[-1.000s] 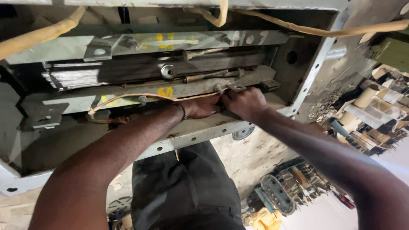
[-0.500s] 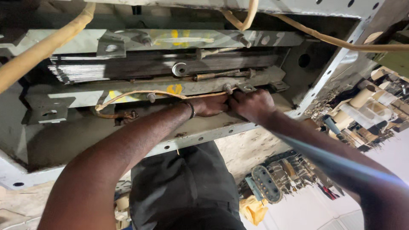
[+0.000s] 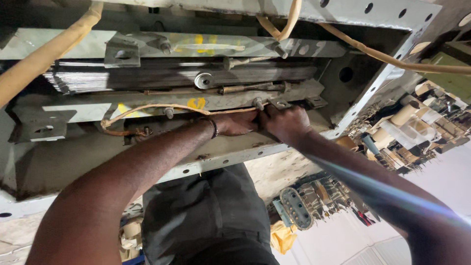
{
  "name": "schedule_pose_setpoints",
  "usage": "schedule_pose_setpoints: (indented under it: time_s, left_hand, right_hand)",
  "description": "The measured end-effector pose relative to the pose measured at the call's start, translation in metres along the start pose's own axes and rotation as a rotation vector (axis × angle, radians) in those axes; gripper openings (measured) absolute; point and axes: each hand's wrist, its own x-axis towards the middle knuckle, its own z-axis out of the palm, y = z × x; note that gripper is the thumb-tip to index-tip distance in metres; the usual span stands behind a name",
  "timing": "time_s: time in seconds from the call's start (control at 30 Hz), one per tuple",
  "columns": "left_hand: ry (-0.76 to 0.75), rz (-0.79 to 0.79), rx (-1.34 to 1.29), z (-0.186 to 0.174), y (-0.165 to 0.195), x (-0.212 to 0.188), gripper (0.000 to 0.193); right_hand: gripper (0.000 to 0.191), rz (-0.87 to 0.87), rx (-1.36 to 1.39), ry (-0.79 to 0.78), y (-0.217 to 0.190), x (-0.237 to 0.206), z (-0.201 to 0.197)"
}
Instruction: The person works on the frame of a textile machine, positioning a metal bracket over a bolt and tightening it by hand while guiding a cord along the frame. They then reach inside the machine housing to adjust internal components and reposition the assembly.
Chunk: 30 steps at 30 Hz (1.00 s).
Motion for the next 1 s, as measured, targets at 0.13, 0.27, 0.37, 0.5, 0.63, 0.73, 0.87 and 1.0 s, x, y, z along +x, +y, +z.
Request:
schedule_pose_setpoints:
  time_s: [0.13,0.27,0.37,0.5,0.63,0.73,0.87,1.0]
  left_hand:
    - [-0.12,-0.286,-0.101,0.001,0.001,-0.003,0.045]
    - [-0.112,-0.221,-0.135,-0.001,0.009,-0.009,0.048]
    - [-0.094,-0.161,-0.094,-0.003,0.009,-0.008,0.052]
    - [-0.052,-0.17,-0.004,-0.003,0.004,-0.013,0.059]
    - [-0.031,-0.087,0.05,-0.001,0.0,-0.019,0.058]
    - [-0.084,-0.191,-0.218,0.002,0.0,-0.025,0.053]
    - [-0.067,-0.085,-0.204,0.002,-0.003,-0.03,0.05]
    - [-0.104,-0.035,-0.27,0.006,-0.008,-0.03,0.046]
  right_hand:
    - [0.016,0.011,-0.001,-0.042,-0.001,-0.002,0.001]
    - [0.016,0.03,-0.019,-0.156,-0.009,-0.002,0.002]
    - [0.028,0.033,-0.092,-0.162,-0.015,-0.001,0.002]
    - [0.042,0.009,-0.096,-0.203,-0.019,0.003,0.001]
    - [0.038,-0.02,-0.105,-0.158,-0.022,0.004,0.0]
    - [0.022,-0.048,-0.083,-0.241,-0.026,0.007,-0.001]
    - [0.022,-0.074,-0.098,-0.26,-0.03,0.01,-0.005]
    - [0.027,-0.032,-0.091,-0.282,-0.037,0.012,-0.009]
